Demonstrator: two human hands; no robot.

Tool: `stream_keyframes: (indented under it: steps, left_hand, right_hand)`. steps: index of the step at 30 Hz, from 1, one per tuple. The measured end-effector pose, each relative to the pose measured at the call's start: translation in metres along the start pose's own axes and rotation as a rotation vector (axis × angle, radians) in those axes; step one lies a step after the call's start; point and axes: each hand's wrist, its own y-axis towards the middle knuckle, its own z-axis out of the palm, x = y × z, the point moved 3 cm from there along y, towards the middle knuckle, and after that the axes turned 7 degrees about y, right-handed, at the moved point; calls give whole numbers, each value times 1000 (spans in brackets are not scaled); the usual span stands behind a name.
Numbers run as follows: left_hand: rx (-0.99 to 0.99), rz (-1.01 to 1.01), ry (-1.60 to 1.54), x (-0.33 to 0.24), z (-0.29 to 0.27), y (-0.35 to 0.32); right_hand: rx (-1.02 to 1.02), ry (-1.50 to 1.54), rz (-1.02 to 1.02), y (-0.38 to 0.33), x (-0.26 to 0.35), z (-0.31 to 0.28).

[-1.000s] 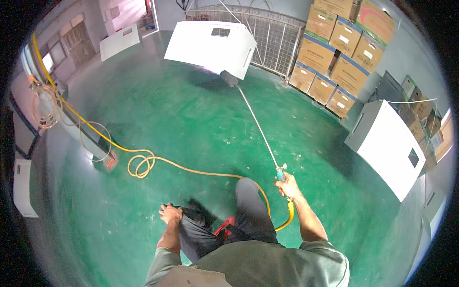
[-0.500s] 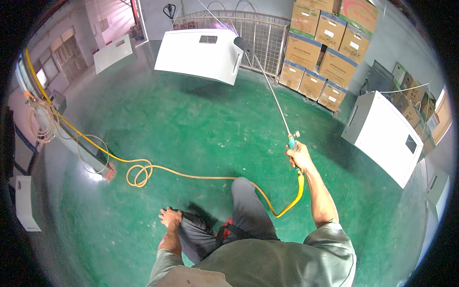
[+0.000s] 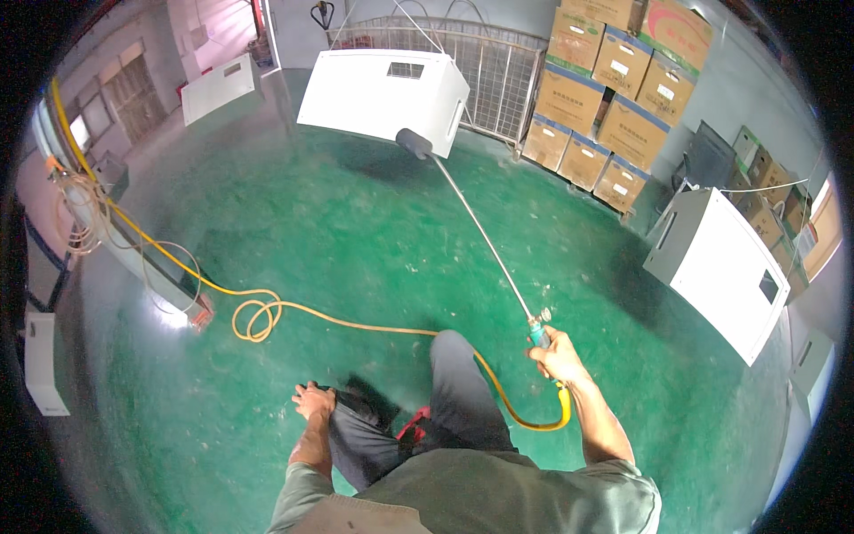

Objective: Using a large handheld propane torch to heat white rectangular metal panels suspended from a conveyor line.

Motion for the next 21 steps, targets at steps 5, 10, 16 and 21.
stream_keyframes:
  steps: [5, 10, 16, 21]
  left_hand:
    - [11, -8, 4, 0, 3, 3]
    - [42, -15, -20, 0, -6, -1]
    - [7, -13, -3, 2, -3, 2]
    - [23, -10, -6, 3, -2, 5]
  right_hand:
    - [36, -45, -96, 38, 46, 15]
    - [38, -85, -188, 91, 108, 33]
    - [10, -5, -237, 142, 165, 47]
    - [21, -5, -242, 138, 171, 57]
